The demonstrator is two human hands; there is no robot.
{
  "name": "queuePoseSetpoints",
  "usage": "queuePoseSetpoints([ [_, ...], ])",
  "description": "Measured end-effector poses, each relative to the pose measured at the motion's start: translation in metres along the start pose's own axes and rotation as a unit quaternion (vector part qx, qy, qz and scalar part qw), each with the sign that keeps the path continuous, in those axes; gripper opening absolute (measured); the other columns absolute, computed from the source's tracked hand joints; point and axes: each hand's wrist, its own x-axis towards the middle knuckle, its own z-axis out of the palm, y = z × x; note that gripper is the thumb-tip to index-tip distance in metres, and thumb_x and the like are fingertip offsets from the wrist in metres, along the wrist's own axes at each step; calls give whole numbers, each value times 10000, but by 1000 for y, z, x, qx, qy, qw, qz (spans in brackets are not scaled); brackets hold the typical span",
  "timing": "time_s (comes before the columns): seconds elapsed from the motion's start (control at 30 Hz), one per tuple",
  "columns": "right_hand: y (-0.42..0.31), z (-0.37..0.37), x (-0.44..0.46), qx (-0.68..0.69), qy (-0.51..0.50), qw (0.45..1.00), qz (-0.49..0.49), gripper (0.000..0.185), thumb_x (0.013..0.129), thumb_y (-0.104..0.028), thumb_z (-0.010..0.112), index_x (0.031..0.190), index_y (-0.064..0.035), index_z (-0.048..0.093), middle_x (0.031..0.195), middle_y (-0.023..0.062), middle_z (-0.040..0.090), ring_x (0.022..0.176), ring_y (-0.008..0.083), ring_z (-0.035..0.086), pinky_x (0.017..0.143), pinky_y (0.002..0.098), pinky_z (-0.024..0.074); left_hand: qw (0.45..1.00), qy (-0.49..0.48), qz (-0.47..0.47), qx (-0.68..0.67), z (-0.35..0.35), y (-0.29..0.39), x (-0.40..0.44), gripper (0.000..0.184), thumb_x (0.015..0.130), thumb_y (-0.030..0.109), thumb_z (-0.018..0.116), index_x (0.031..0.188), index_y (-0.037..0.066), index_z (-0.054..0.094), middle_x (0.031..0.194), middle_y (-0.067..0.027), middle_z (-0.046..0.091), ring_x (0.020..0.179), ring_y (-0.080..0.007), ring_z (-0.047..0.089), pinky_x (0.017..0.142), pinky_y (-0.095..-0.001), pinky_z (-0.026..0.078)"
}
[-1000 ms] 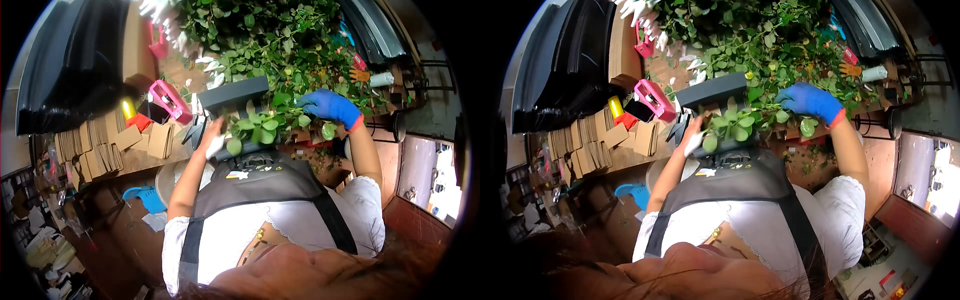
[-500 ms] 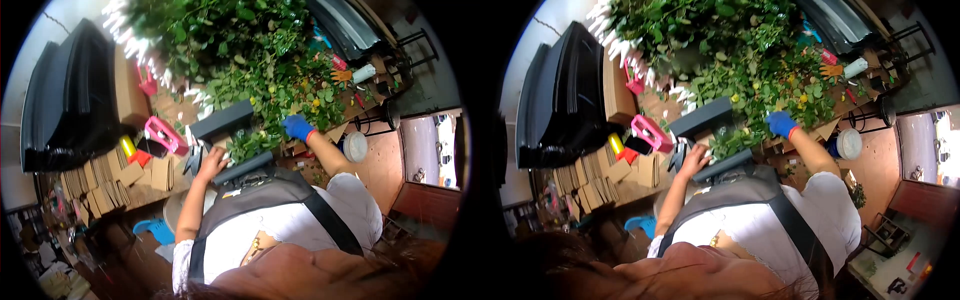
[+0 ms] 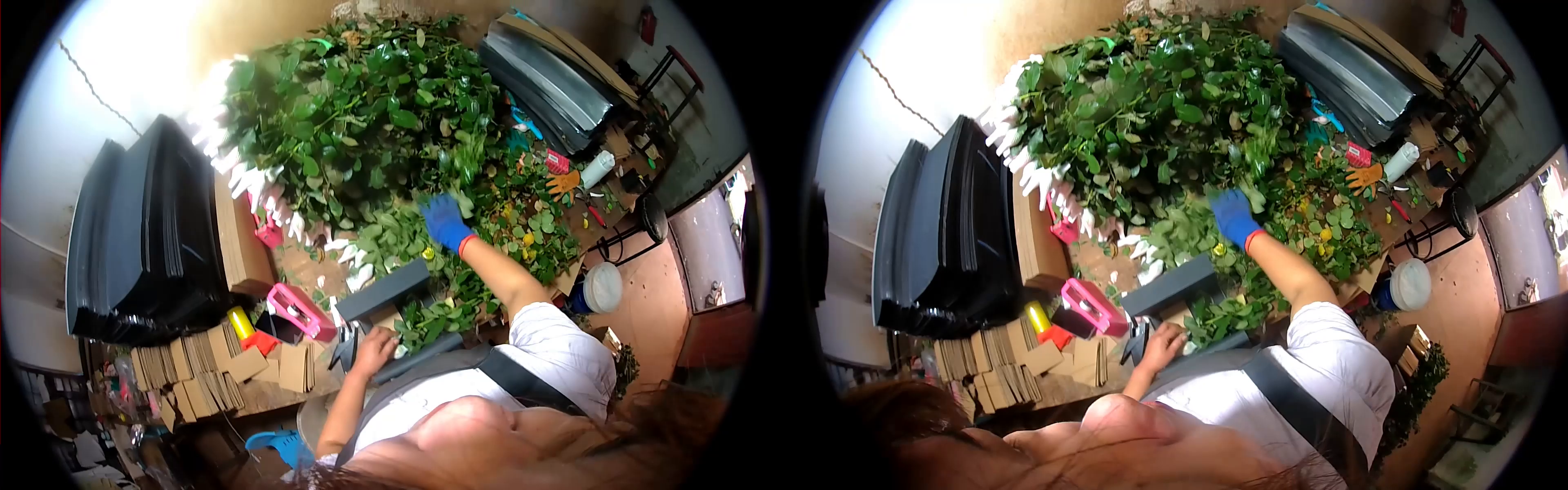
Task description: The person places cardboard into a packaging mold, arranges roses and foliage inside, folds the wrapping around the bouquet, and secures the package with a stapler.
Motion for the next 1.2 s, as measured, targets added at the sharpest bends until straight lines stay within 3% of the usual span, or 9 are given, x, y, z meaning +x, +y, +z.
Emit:
queuePoseSetpoints([
  [0.03, -3, -15, 0, -11, -261, 965, -6, 480, 949, -224, 541, 1425, -165, 520, 1419, 145, 537, 1283, 329, 529, 1042, 503, 392, 1000, 1, -13, 3, 1, 1, -1, 210, 914, 176, 679, 1085, 56, 706, 1063, -134, 638, 991, -345, 644, 867, -395, 511],
  [0.17, 0, -27, -1, -12, -297, 955, -26, 446, 929, -318, 606, 1342, -155, 576, 1193, 106, 666, 1068, 306, 666, 876, 477, 509, 1000, 23, -19, 1, 7, -4, -3, 213, 906, 191, 687, 1073, 64, 723, 1044, -143, 650, 978, -352, 641, 857, -413, 508],
  [0.27, 6, -133, 48, 126, 96, 983, -92, 498, 877, -326, 663, 1336, -145, 592, 1113, 124, 670, 932, 322, 675, 784, 462, 528, 999, 19, -31, -6, 5, 0, -1, 215, 899, 198, 697, 1068, 69, 729, 1015, -143, 648, 946, -353, 633, 840, -424, 502],
  [0.37, 14, -234, 120, 31, 398, 905, -148, 641, 828, -283, 729, 1405, -106, 513, 1340, 110, 540, 1176, 294, 538, 996, 439, 425, 999, 13, -34, 8, 5, -3, 0, 212, 896, 202, 705, 1066, 77, 732, 1009, -134, 649, 933, -342, 634, 824, -412, 504],
  [0.53, 17, -217, 250, -21, 235, 972, -21, 787, 702, -232, 803, 1418, -154, 487, 1305, 117, 569, 1157, 308, 584, 996, 453, 457, 1000, 16, -6, 19, 4, -3, 2, 218, 904, 216, 710, 1075, 81, 726, 1022, -127, 646, 922, -333, 636, 812, -396, 507],
  [0.7, 6, -204, 210, 32, 307, 951, -25, 165, 879, -147, 593, 1021, -193, 663, 891, 79, 645, 841, 298, 677, 714, 443, 523, 999, 21, -13, 21, 5, 1, 0, 218, 908, 205, 705, 1082, 75, 724, 1018, -138, 640, 945, -349, 628, 830, -404, 503],
  [0.97, 13, -154, 76, -71, 72, 988, -113, 183, 951, -179, 553, 1054, -197, 704, 950, 76, 655, 914, 285, 680, 763, 464, 480, 999, 16, -33, 4, 7, -4, 0, 220, 890, 201, 716, 1073, 79, 726, 1022, -133, 644, 958, -342, 627, 829, -410, 500],
  [1.07, 3, -141, 35, -123, -141, 979, -86, 150, 942, -190, 575, 1018, -215, 702, 1029, 69, 658, 1003, 270, 657, 789, 437, 480, 999, 1, -50, -4, 3, 2, 2, 215, 886, 197, 715, 1063, 76, 728, 1016, -134, 644, 966, -347, 626, 843, -415, 500],
  [1.2, 17, -118, 9, -54, -67, 996, -14, 184, 958, -190, 572, 1080, -240, 700, 1060, 56, 664, 997, 266, 663, 810, 440, 493, 1000, 19, -23, -3, 4, 2, 1, 200, 876, 174, 719, 1039, 58, 719, 1020, -137, 640, 985, -352, 623, 858, -410, 498],
])
